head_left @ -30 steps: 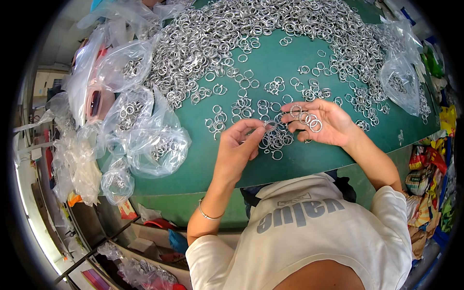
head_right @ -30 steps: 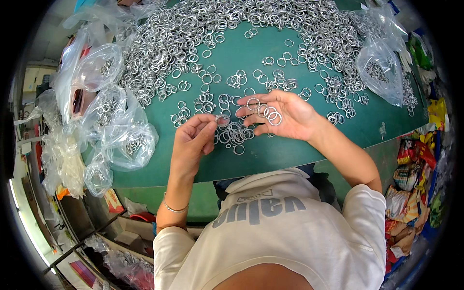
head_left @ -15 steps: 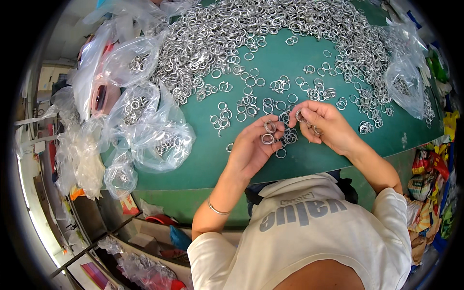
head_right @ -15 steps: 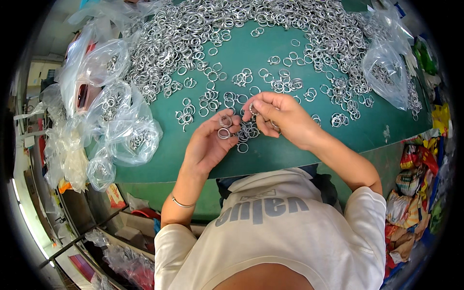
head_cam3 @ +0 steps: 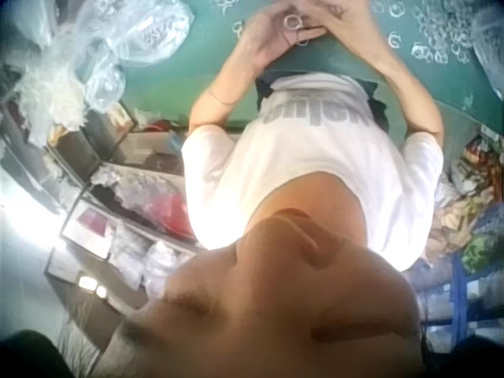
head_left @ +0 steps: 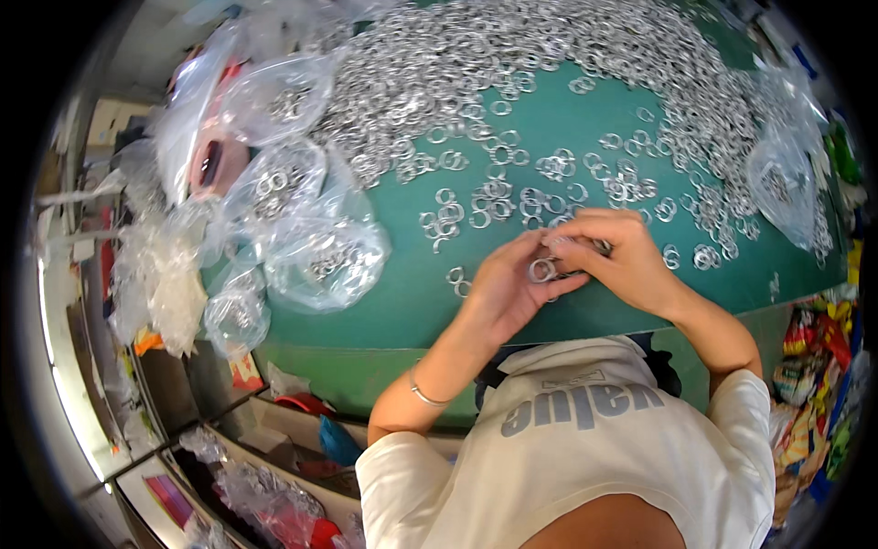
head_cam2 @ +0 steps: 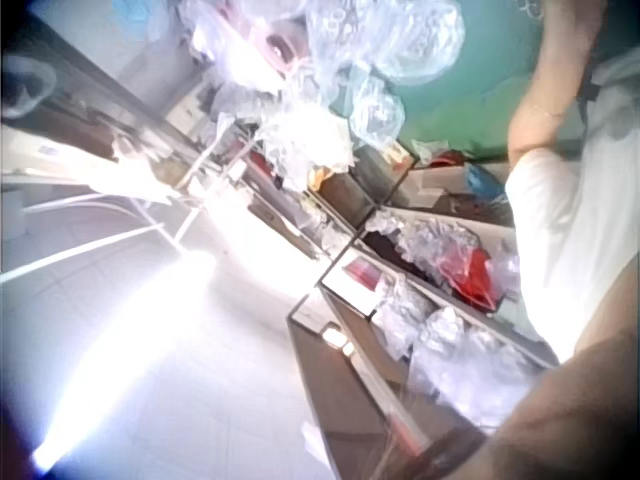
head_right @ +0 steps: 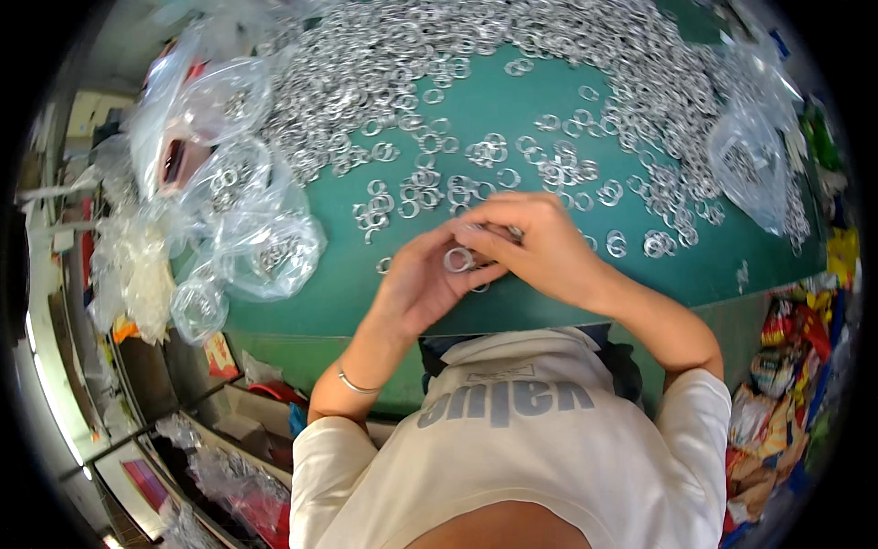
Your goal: The person sorts silver-colored metal rings from a large pile on a table, picking them up by hand and placing them into clear plastic bags.
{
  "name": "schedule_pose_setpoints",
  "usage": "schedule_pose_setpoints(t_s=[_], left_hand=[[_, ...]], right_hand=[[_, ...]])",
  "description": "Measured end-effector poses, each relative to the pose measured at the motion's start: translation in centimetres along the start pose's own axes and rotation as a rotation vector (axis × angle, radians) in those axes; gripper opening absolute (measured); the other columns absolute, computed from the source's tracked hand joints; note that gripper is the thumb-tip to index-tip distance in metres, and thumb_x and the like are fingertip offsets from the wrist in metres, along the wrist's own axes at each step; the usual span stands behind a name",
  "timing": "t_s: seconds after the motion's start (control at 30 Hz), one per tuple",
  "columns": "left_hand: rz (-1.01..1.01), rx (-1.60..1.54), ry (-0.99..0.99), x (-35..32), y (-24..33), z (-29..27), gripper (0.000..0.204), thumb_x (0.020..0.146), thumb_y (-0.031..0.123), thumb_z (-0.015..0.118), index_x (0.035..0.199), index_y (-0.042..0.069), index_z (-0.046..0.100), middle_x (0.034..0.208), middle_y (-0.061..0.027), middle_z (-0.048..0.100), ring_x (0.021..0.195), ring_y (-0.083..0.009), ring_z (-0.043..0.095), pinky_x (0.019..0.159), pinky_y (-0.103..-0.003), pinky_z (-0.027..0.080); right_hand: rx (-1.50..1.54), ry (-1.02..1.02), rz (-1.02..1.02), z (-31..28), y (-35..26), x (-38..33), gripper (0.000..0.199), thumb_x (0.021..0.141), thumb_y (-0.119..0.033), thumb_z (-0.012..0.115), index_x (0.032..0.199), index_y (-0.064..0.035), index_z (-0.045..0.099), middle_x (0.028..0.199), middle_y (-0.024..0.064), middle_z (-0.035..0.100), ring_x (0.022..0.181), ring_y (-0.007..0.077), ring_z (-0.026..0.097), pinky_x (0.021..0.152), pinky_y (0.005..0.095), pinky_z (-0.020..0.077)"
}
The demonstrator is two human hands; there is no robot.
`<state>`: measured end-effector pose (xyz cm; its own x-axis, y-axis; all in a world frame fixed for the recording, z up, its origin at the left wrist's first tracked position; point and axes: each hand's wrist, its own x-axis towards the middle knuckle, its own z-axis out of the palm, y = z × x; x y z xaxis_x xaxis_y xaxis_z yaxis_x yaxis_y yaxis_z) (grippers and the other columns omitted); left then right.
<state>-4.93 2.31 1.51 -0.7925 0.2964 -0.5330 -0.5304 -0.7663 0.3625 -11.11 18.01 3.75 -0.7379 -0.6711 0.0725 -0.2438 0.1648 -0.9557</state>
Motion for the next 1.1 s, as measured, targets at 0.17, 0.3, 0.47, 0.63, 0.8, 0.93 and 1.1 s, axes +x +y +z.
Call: schedule_pose_setpoints(t_s=[0.17,0.3,0.47,0.63,0.8,0.93,1.1], left_hand=[[0.088,-0.176,-0.192,-0.4,-0.3,-0.3,0.031,0.094,0.017,0.042,0.117,-0.003,0.047,0.107,-0.0127,0.058,0.099,-0.0222,0.059,0.091,-0.039,0.047],[0.151,-0.118,-0.212,-0.8,-0.2,0.4,0.036,0.092,0.012,0.046,0.124,-0.003,0.040,0.112,-0.0126,0.055,0.102,-0.0197,0.057,0.091,-0.037,0.047],[0.100,0.093,-0.286,-1.4,0.7,0.2,0.048,0.091,0.012,0.050,0.133,-0.003,0.032,0.119,-0.0129,0.051,0.111,-0.0178,0.052,0.097,-0.037,0.043],[0.034,0.272,-0.355,-2.3,2.1,-0.3,0.054,0.091,0.015,0.051,0.137,-0.002,0.027,0.125,-0.0109,0.048,0.118,-0.0181,0.047,0.102,-0.037,0.039],[-0.012,0.351,-0.484,-2.6,2.8,-1.1,0.056,0.091,0.014,0.050,0.139,0.000,0.023,0.130,-0.0105,0.046,0.122,-0.0193,0.043,0.102,-0.037,0.037],[0.034,0.525,-0.435,-2.9,3.2,-0.6,0.055,0.091,0.011,0.047,0.139,0.001,0.023,0.126,-0.0124,0.049,0.117,-0.0187,0.048,0.098,-0.035,0.041],[0.043,0.849,-0.329,-5.4,7.0,0.2,0.046,0.091,0.010,0.046,0.135,0.004,0.033,0.102,-0.0097,0.063,0.083,-0.0129,0.061,0.072,-0.027,0.052]], right_hand=[[-0.433,0.022,-0.087,0.5,-0.8,-0.1,0.019,0.077,-0.010,0.066,0.094,-0.0038,0.063,0.074,0.0104,0.061,0.062,0.0261,0.061,0.051,0.0335,0.0451],[-0.483,0.004,0.029,0.3,-2.6,0.3,0.021,0.076,-0.010,0.066,0.096,-0.0058,0.062,0.078,0.0111,0.064,0.064,0.0280,0.062,0.052,0.0338,0.0465],[-0.442,-0.059,-0.072,-0.1,-2.3,0.5,0.029,0.074,-0.013,0.069,0.101,-0.0067,0.060,0.073,0.0103,0.063,0.056,0.0252,0.058,0.050,0.0326,0.0450],[-0.454,-0.148,-0.029,-0.7,-3.0,1.1,0.026,0.073,-0.016,0.070,0.097,-0.0075,0.062,0.068,0.0079,0.061,0.051,0.0219,0.055,0.048,0.0319,0.0428],[-0.521,-0.134,-0.363,-0.3,-1.6,1.4,0.021,0.076,-0.016,0.067,0.095,-0.0082,0.061,0.068,0.0077,0.061,0.051,0.0232,0.057,0.046,0.0327,0.0432],[-0.655,-0.109,-0.394,0.3,-0.7,1.4,0.015,0.080,-0.015,0.063,0.092,-0.0064,0.060,0.069,0.0086,0.061,0.053,0.0236,0.059,0.045,0.0330,0.0440],[-0.157,0.019,-0.132,-0.3,0.8,2.0,0.012,0.088,-0.015,0.056,0.086,-0.0030,0.057,0.060,0.0052,0.058,0.048,0.0125,0.056,0.042,0.0299,0.0395]])
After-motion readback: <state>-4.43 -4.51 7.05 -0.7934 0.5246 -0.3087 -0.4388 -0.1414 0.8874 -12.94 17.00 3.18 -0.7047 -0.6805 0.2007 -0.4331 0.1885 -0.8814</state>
